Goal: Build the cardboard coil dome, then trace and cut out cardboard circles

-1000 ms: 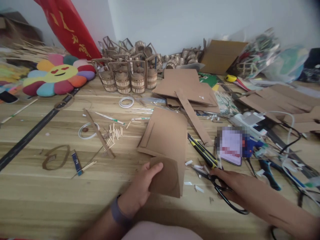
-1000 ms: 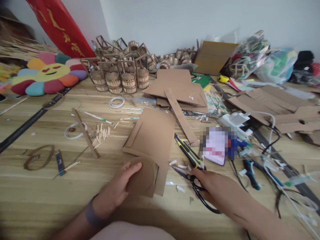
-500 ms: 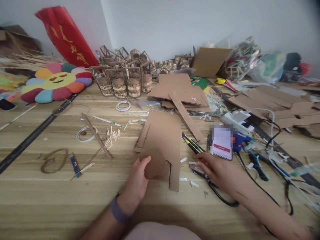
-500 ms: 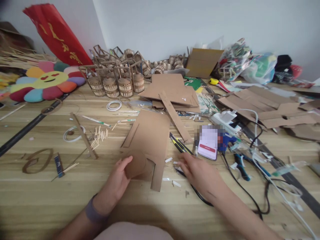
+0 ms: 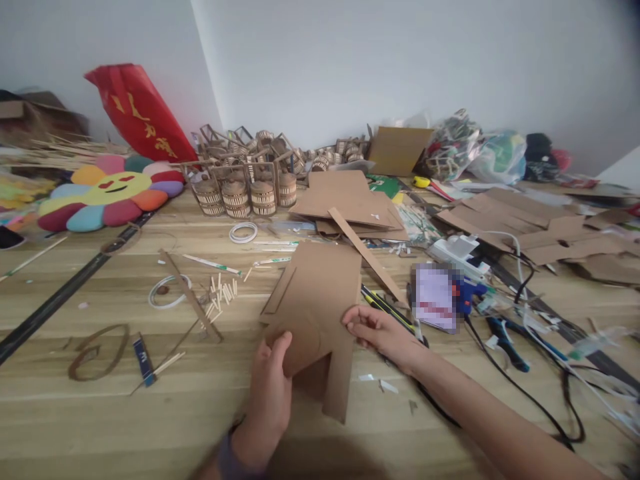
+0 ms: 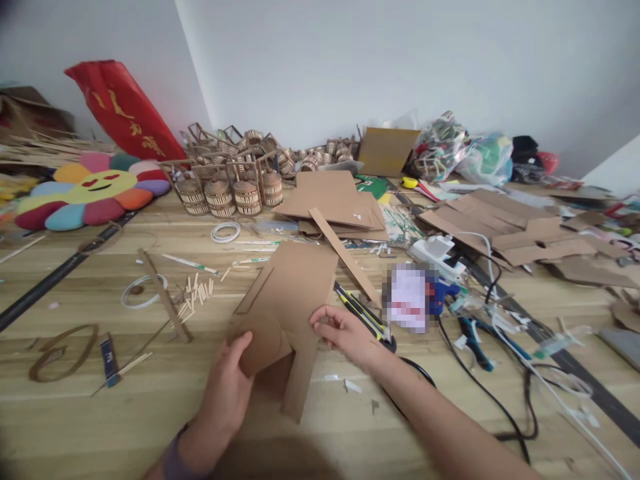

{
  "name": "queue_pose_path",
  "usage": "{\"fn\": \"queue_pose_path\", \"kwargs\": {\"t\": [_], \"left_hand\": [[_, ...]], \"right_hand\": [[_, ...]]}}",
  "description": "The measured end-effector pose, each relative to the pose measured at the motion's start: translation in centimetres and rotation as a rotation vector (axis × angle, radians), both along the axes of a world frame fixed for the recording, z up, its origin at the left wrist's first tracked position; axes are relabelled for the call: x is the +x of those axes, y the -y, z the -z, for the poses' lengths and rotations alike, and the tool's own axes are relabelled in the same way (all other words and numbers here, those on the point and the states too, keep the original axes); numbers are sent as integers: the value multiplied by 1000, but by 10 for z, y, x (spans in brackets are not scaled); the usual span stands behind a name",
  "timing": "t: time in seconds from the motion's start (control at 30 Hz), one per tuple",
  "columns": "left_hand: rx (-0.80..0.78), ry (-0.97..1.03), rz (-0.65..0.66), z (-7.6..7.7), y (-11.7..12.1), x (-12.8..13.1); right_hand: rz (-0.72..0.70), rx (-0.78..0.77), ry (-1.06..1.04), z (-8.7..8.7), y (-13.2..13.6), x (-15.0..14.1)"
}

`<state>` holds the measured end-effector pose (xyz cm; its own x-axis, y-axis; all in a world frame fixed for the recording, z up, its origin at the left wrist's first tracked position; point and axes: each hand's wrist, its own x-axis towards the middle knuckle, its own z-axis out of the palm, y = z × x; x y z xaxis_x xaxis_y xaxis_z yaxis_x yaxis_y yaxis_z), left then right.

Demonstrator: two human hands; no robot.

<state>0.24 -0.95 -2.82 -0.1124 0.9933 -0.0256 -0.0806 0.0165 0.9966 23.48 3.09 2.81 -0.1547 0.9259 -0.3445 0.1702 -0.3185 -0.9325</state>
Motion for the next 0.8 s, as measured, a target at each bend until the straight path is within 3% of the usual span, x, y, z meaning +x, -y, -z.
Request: {"fn": "queue_pose_path", "kwargs": {"t": [0.1, 0.17, 0.23, 0.33, 0.43, 0.5, 0.63, 0.8], "left_hand": [[-47, 194, -35, -16, 5, 10], [-48, 284, 32, -28, 8, 16], [-29, 395, 152, -38, 10, 19], [60, 585, 438, -46, 12, 19], [119, 665, 648, -45, 12, 17], [104, 656, 692, -40, 11, 16], [-76, 597, 575, -34, 11, 15], [-390, 569, 224, -39, 6, 19]], "right_hand": [[30, 16, -79, -11, 5, -8], [76, 28, -123, -18, 7, -11], [126, 43, -158, -23, 6, -13], [197, 73, -195, -28, -2, -10], [255, 116, -207, -32, -11, -4], [290, 163, -197, -37, -18, 3], [385, 304, -136, -49, -40, 23], [453, 417, 48, -64, -92, 65]]}}
